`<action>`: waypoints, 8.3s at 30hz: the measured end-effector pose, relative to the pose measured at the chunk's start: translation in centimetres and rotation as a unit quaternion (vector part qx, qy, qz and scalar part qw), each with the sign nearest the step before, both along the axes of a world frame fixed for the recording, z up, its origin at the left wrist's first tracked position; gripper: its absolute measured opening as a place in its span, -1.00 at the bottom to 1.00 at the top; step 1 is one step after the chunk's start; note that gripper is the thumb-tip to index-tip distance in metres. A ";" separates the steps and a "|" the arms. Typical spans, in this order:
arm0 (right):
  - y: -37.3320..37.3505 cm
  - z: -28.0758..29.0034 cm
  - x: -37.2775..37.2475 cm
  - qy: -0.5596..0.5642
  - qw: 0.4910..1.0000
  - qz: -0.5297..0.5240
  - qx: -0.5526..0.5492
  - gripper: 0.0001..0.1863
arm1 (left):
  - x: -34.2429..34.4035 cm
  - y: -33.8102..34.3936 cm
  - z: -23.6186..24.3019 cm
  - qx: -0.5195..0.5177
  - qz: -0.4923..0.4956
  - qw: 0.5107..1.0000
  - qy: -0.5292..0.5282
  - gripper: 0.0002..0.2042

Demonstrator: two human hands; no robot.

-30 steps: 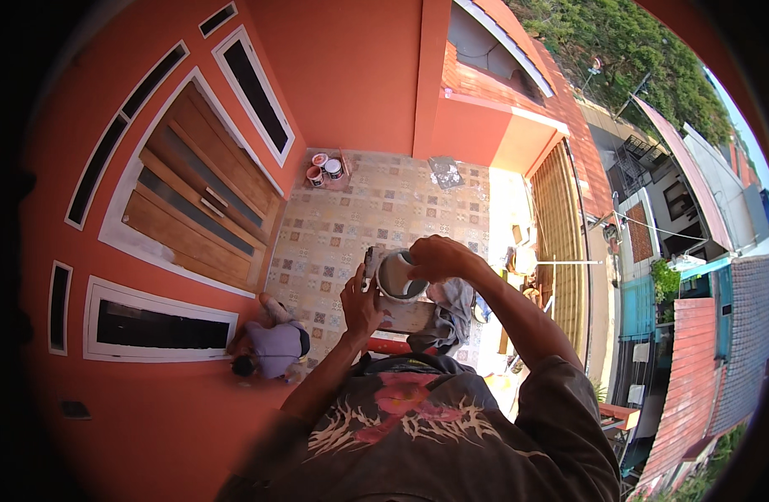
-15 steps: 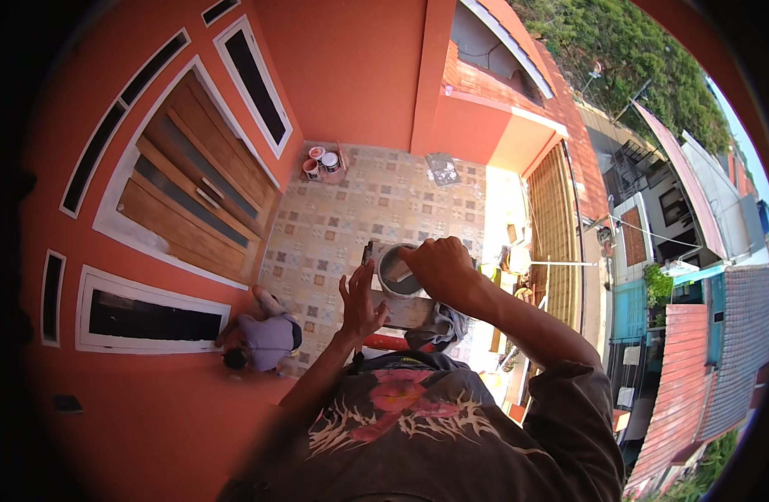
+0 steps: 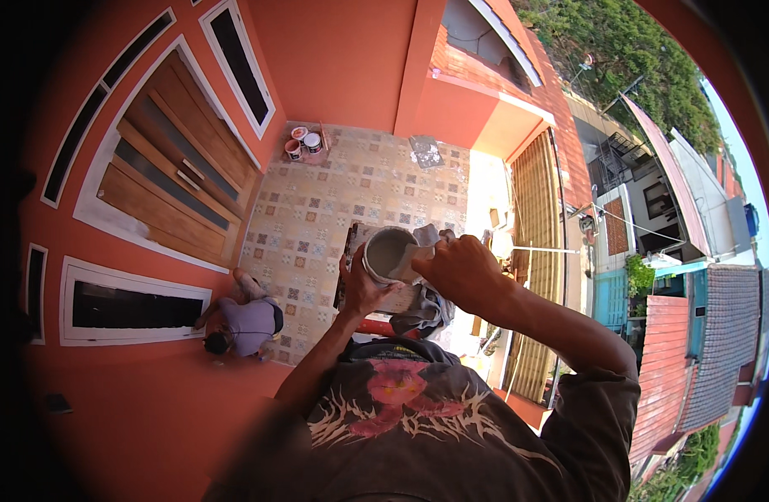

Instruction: The person paints a ceiling using a brush and paint can. They repeatedly dip the brush into the can and apply white paint to the ceiling surface in a covered outdoor area.

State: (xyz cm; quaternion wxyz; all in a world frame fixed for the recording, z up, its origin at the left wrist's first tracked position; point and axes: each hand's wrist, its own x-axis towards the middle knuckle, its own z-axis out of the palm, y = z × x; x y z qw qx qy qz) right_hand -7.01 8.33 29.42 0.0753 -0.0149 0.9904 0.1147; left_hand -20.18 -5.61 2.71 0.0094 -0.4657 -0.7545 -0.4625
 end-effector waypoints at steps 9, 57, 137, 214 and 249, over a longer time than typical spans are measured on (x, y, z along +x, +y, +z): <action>-0.4 1.2 0.3 -0.053 0.998 -0.024 -0.016 -0.71 | -0.2 -0.2 0.5 -0.027 -0.013 0.999 -0.018 0.13; 8.7 -3.0 5.9 0.187 0.491 -0.352 -0.774 -0.66 | -6.1 -1.8 -2.3 -0.087 0.092 0.985 -0.117 -0.41; 16.8 34.8 -21.3 0.762 0.524 0.191 -0.331 -0.69 | -7.0 6.3 -13.6 -0.091 0.147 0.980 -0.102 -0.64; 15.7 37.0 -29.4 0.706 0.492 0.075 -0.503 -0.64 | -6.0 6.0 -11.6 0.017 0.164 0.979 -0.120 -0.71; 34.5 42.0 -38.6 0.733 0.490 -0.245 -0.403 -0.46 | -7.2 5.8 -11.3 0.018 0.127 0.966 -0.225 -0.58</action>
